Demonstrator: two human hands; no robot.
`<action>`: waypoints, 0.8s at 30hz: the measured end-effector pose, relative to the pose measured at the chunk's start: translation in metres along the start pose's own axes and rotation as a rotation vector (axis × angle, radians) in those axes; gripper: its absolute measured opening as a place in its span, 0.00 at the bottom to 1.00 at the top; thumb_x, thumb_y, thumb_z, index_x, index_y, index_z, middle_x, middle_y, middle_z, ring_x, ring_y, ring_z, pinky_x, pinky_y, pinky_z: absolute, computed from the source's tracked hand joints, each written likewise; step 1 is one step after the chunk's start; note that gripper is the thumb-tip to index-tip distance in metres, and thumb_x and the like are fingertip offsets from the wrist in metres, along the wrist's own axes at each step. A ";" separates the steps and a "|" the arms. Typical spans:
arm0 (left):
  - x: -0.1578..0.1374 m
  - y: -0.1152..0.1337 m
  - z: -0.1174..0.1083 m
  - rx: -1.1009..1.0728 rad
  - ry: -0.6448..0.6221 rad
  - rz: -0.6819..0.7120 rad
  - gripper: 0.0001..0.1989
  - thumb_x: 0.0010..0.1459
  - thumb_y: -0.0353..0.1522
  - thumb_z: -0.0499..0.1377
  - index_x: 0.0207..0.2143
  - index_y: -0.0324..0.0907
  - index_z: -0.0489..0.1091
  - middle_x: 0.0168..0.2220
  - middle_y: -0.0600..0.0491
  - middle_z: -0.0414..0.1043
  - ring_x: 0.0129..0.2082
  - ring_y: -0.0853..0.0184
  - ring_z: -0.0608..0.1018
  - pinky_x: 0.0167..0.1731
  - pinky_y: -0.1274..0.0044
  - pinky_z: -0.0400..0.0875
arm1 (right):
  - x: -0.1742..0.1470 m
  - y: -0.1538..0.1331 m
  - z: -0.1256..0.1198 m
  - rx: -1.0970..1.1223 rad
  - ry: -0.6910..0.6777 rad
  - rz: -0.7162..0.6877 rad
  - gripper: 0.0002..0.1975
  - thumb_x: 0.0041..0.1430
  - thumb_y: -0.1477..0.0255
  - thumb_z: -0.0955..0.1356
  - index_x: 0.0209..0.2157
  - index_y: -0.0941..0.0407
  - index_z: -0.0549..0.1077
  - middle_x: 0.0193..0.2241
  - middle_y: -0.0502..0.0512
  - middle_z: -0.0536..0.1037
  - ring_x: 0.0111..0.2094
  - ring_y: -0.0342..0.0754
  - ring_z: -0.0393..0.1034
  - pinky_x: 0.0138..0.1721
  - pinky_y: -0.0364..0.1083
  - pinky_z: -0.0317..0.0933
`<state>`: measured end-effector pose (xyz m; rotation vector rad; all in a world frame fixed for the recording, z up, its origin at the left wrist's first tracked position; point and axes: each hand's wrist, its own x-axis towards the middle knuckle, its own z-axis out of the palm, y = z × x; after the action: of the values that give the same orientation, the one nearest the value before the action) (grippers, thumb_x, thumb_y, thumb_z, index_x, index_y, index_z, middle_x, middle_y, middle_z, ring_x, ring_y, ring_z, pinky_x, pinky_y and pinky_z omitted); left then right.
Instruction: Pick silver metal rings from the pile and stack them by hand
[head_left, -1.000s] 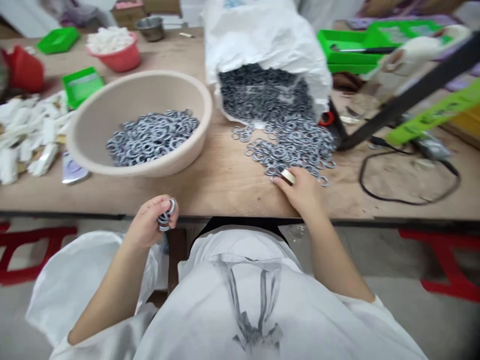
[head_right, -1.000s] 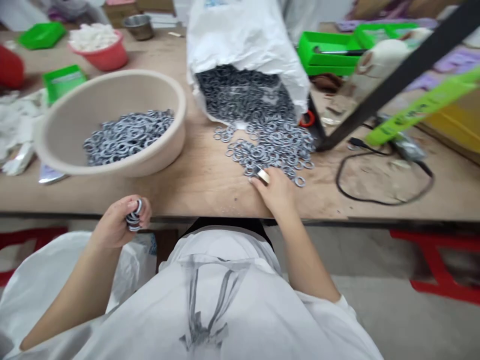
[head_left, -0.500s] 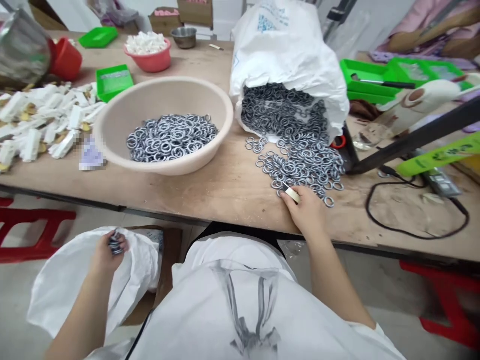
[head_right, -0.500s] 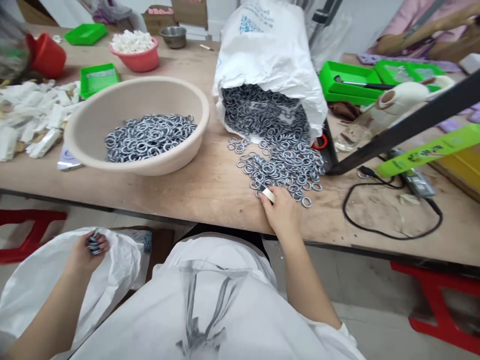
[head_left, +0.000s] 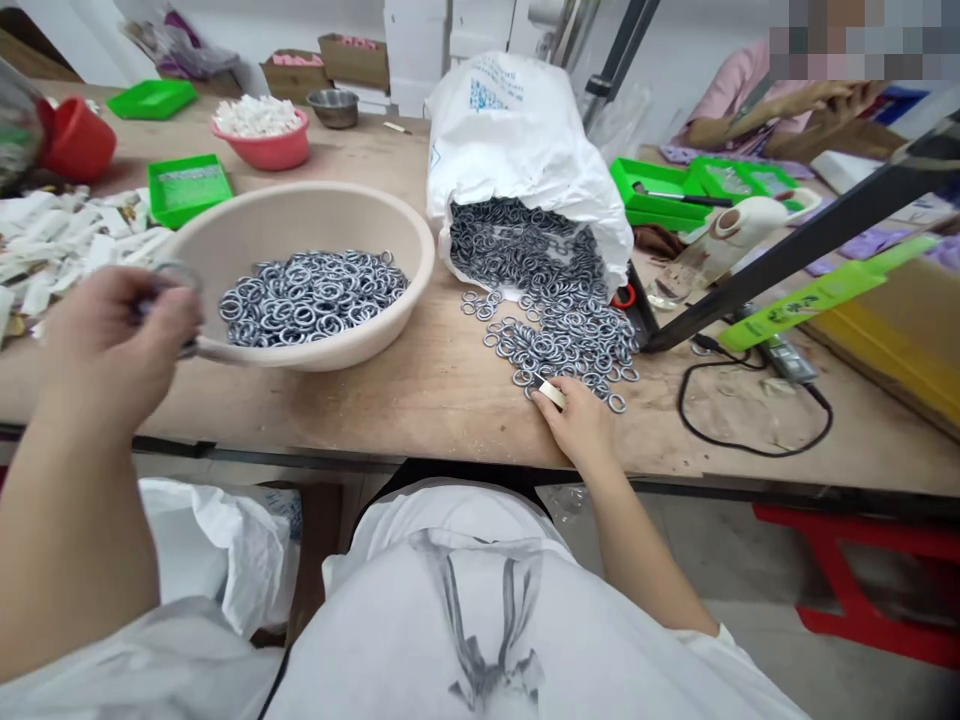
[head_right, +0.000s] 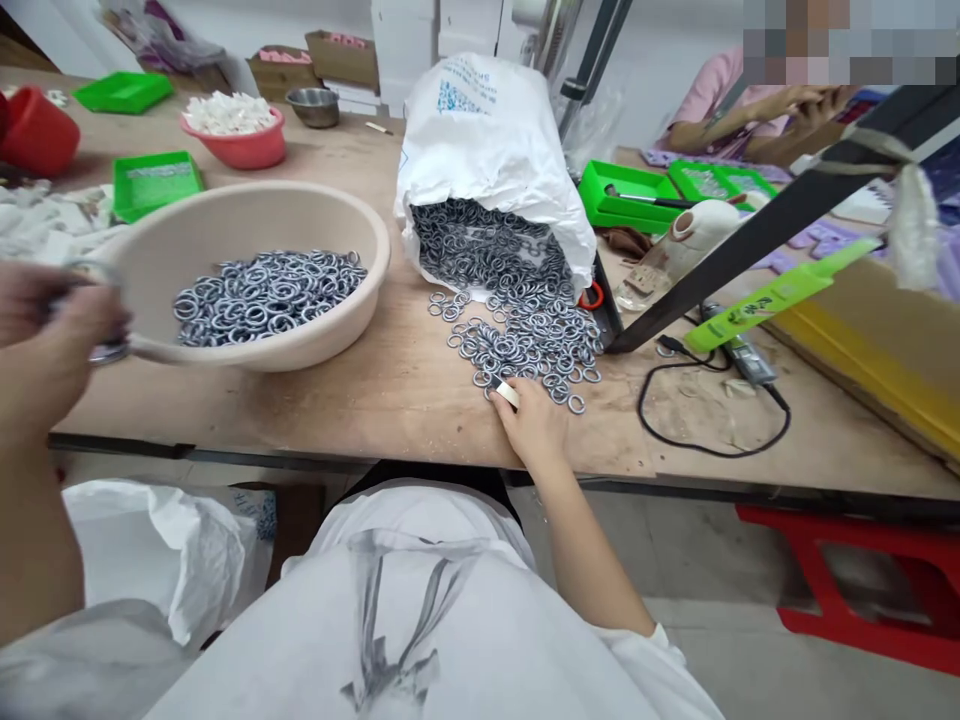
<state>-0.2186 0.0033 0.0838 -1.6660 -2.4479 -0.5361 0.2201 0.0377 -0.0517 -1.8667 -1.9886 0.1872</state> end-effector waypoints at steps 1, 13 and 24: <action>0.014 0.008 0.003 0.046 -0.035 0.010 0.32 0.59 0.50 0.43 0.50 0.39 0.72 0.38 0.50 0.74 0.34 0.64 0.72 0.38 0.72 0.68 | 0.000 0.000 0.000 -0.003 -0.004 0.001 0.16 0.65 0.58 0.65 0.44 0.54 0.76 0.42 0.57 0.81 0.42 0.55 0.74 0.36 0.47 0.57; 0.036 0.028 0.022 0.156 -0.314 -0.023 0.28 0.62 0.50 0.45 0.42 0.43 0.78 0.39 0.48 0.78 0.37 0.58 0.73 0.37 0.72 0.65 | 0.005 -0.007 -0.002 -0.046 -0.062 0.046 0.16 0.65 0.57 0.65 0.45 0.51 0.77 0.41 0.56 0.82 0.39 0.53 0.74 0.34 0.46 0.55; 0.050 0.019 0.024 -0.057 -0.573 0.248 0.31 0.60 0.54 0.51 0.53 0.43 0.73 0.56 0.48 0.74 0.50 0.57 0.73 0.56 0.63 0.62 | 0.009 -0.007 0.002 -0.083 -0.050 0.039 0.19 0.64 0.55 0.63 0.45 0.53 0.77 0.40 0.58 0.82 0.38 0.53 0.75 0.33 0.46 0.56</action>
<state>-0.2182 0.0621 0.0812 -2.3724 -2.5204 -0.0986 0.2126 0.0467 -0.0491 -1.9719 -2.0229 0.1669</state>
